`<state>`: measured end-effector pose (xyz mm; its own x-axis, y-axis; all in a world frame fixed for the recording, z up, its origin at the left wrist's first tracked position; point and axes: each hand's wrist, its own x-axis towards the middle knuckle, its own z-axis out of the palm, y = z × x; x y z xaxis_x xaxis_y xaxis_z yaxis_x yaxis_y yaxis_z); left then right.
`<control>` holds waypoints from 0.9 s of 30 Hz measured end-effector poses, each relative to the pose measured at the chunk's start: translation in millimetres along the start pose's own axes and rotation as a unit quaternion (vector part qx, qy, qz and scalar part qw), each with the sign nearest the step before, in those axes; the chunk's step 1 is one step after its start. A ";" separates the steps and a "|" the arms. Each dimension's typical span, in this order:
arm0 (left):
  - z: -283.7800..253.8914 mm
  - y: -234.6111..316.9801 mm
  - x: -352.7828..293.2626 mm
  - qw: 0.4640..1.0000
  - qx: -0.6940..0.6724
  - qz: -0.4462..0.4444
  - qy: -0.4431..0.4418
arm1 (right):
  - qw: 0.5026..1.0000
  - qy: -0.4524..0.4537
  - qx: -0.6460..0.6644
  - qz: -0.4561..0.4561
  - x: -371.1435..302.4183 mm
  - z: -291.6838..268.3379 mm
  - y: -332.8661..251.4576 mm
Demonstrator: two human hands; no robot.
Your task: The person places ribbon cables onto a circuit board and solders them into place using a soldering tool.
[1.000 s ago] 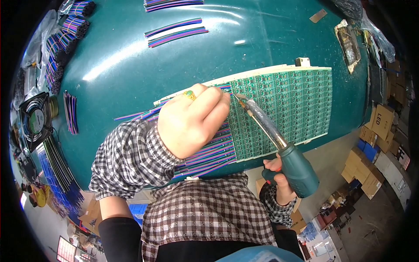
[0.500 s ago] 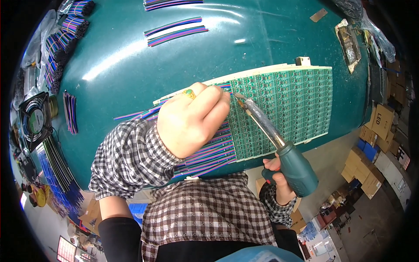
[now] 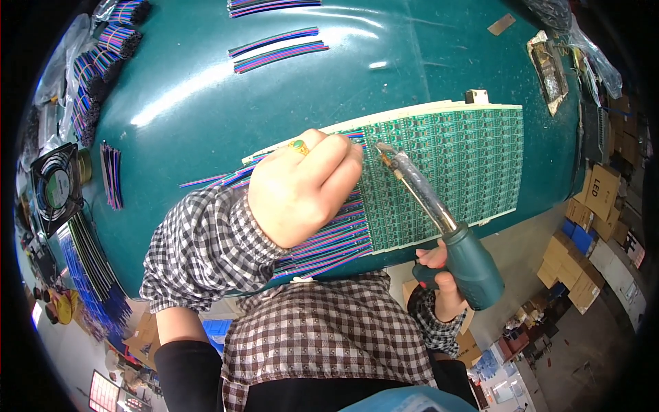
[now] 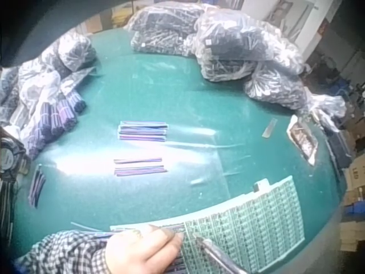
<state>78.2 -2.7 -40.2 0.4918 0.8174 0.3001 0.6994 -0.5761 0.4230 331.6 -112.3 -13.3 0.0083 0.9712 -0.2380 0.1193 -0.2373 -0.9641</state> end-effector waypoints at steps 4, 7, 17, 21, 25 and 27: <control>-3.4 0.6 1.0 1.000 -0.004 0.003 -0.007 | 0.998 0.013 0.052 -0.016 0.2 -0.6 3.9; -0.1 0.5 -2.6 1.000 0.005 0.001 -0.003 | 0.994 0.039 0.106 -0.014 5.1 0.1 5.5; -36.3 -87.9 9.3 0.989 -0.008 -0.150 0.010 | 0.978 0.048 0.190 -0.069 11.6 -12.5 19.1; -19.7 -77.5 0.6 0.991 -0.013 -0.133 0.014 | 0.976 0.070 0.193 -0.078 5.4 -14.4 25.1; -20.7 -68.5 -1.1 0.992 0.009 -0.127 0.020 | 0.977 0.071 0.191 -0.065 2.9 -18.0 29.7; -22.2 -72.3 4.4 0.987 -0.045 -0.153 -0.020 | 0.978 0.070 0.189 -0.060 2.3 -18.6 30.9</control>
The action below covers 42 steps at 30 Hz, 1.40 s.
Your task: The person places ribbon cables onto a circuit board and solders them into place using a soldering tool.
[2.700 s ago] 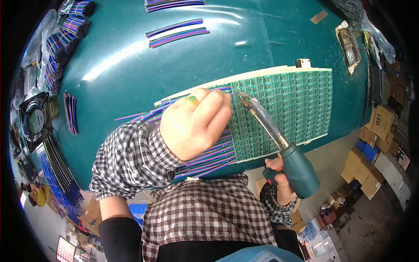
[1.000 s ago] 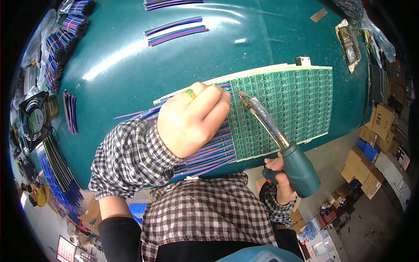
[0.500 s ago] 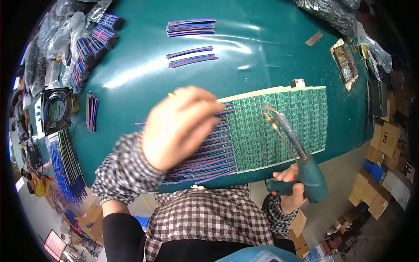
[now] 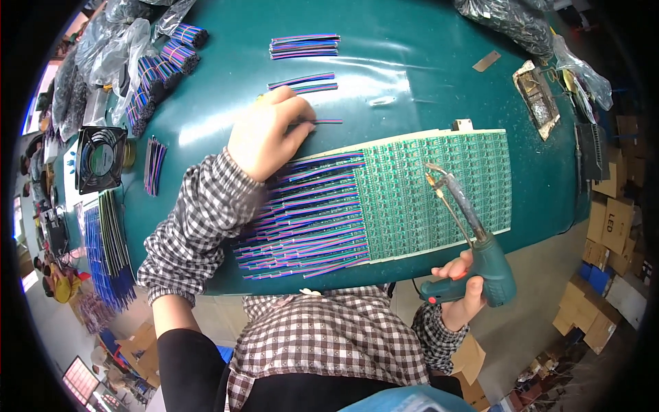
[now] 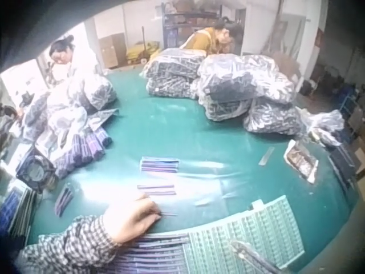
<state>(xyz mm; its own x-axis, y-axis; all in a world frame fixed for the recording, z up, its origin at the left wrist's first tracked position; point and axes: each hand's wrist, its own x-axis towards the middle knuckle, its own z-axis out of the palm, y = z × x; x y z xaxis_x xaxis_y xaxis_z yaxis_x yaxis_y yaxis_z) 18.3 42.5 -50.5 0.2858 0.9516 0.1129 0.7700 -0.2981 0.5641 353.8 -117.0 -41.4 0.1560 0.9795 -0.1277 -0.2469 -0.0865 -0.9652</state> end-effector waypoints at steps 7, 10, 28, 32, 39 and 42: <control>9.9 -11.3 19.6 0.997 0.005 0.054 -0.060 | 1.000 -0.012 0.016 -0.001 -4.6 -5.5 0.1; -2.8 4.5 9.2 0.998 -0.034 0.060 0.007 | 1.000 -0.007 0.016 0.002 -9.0 -8.1 0.9; 36.3 64.5 -39.3 0.979 0.065 0.190 0.042 | 0.997 -0.003 -0.056 0.048 -11.8 10.0 -17.2; 31.4 70.6 -39.4 0.986 0.038 0.162 0.021 | 0.995 -0.029 -0.083 0.041 -10.9 15.0 -18.5; 39.3 65.0 -40.2 0.979 0.051 0.186 0.066 | 0.988 -0.071 -0.135 0.031 -12.4 14.3 -14.5; 41.0 65.1 -40.4 0.977 0.061 0.189 0.073 | 0.983 -0.091 -0.159 0.029 -10.4 14.9 -14.8</control>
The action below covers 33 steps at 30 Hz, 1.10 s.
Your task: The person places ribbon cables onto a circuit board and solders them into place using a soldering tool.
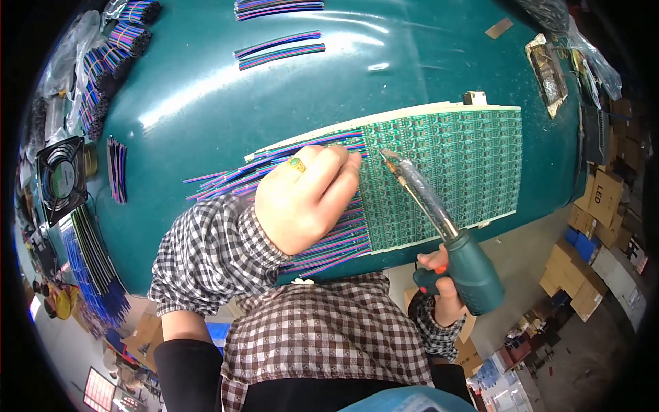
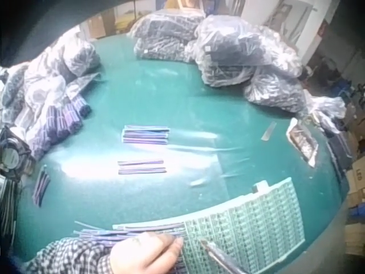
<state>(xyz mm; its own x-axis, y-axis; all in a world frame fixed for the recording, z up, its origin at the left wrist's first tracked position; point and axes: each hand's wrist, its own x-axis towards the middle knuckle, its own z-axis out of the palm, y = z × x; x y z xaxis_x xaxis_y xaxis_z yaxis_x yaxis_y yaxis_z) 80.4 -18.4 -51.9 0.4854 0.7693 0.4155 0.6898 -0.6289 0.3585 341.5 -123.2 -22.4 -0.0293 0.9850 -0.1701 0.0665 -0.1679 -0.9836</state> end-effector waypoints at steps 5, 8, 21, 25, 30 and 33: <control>0.1 0.3 1.3 1.000 -0.003 -0.004 0.008 | 0.998 0.035 0.045 0.017 0.3 2.7 -1.1; -5.5 5.2 2.7 0.999 -0.022 -0.035 -0.018 | 0.999 0.013 -0.003 0.040 -1.9 -2.2 -1.9; -5.5 4.5 2.4 0.999 -0.026 -0.032 -0.022 | 0.998 0.027 -0.007 0.056 0.3 1.5 -0.7; -5.0 4.2 2.5 0.999 -0.025 -0.034 -0.023 | 0.998 0.015 -0.028 0.057 2.1 0.0 -1.3; -4.1 4.5 2.3 0.999 -0.026 -0.034 -0.021 | 0.997 0.027 -0.014 0.066 1.1 1.2 -2.5; -4.1 4.1 2.8 0.999 -0.026 -0.034 -0.018 | 0.995 0.017 -0.027 0.093 1.5 -2.3 -5.3</control>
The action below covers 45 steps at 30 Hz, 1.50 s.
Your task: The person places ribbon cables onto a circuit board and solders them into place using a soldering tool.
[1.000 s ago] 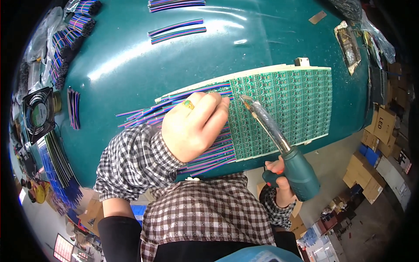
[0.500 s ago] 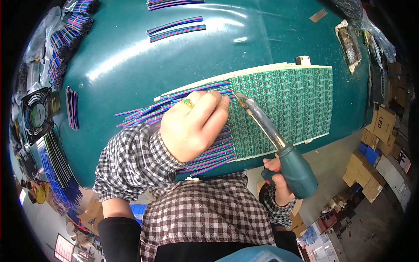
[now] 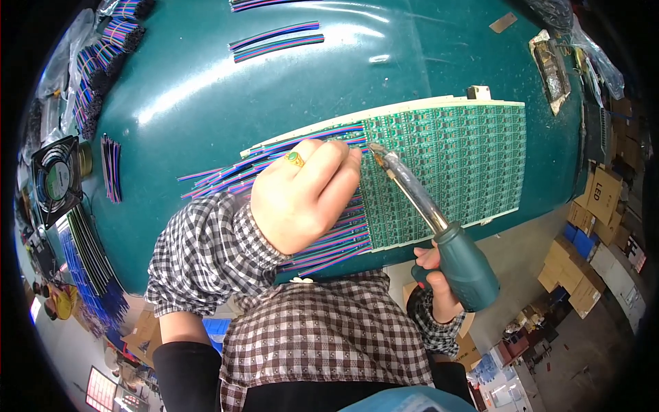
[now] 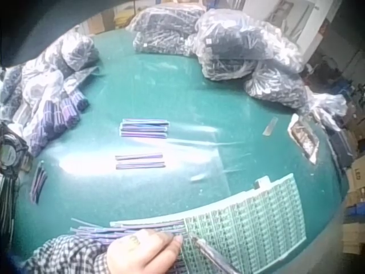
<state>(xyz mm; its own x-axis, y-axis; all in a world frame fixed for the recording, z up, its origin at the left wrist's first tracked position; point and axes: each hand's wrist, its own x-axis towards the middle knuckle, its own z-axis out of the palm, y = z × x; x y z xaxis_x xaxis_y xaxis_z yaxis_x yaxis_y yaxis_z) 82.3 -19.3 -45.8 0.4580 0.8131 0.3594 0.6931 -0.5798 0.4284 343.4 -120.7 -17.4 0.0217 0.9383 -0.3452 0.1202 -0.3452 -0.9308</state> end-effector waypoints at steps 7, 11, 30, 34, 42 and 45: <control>-0.1 -0.8 0.2 1.000 0.003 0.005 0.005 | 0.995 -0.013 0.031 -0.095 0.6 -0.6 11.6; -0.4 -0.7 -0.2 1.000 0.004 0.001 0.005 | 0.996 -0.052 -0.038 -0.056 5.0 -5.6 -2.1; 2.4 -1.9 -0.1 1.000 0.004 0.011 0.018 | 0.999 -0.013 0.000 -0.039 -0.8 1.7 3.3; 2.0 -0.9 0.2 1.000 0.009 0.006 0.021 | 0.999 -0.018 -0.013 -0.027 -1.2 -1.1 1.9; 1.0 -1.0 -0.1 1.000 0.002 0.005 0.010 | 0.995 -0.004 0.045 -0.094 2.1 5.1 5.4; 0.3 -0.8 -0.7 1.000 0.004 0.000 0.006 | 0.996 0.019 0.056 -0.059 1.2 5.5 0.4</control>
<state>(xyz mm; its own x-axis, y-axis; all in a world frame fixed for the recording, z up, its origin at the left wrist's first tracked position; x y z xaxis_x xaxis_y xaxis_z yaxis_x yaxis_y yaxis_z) 81.7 -19.3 -46.7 0.4522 0.8121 0.3688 0.6969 -0.5798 0.4221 338.0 -119.9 -18.8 0.0523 0.9720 -0.2290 0.0131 -0.2299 -0.9731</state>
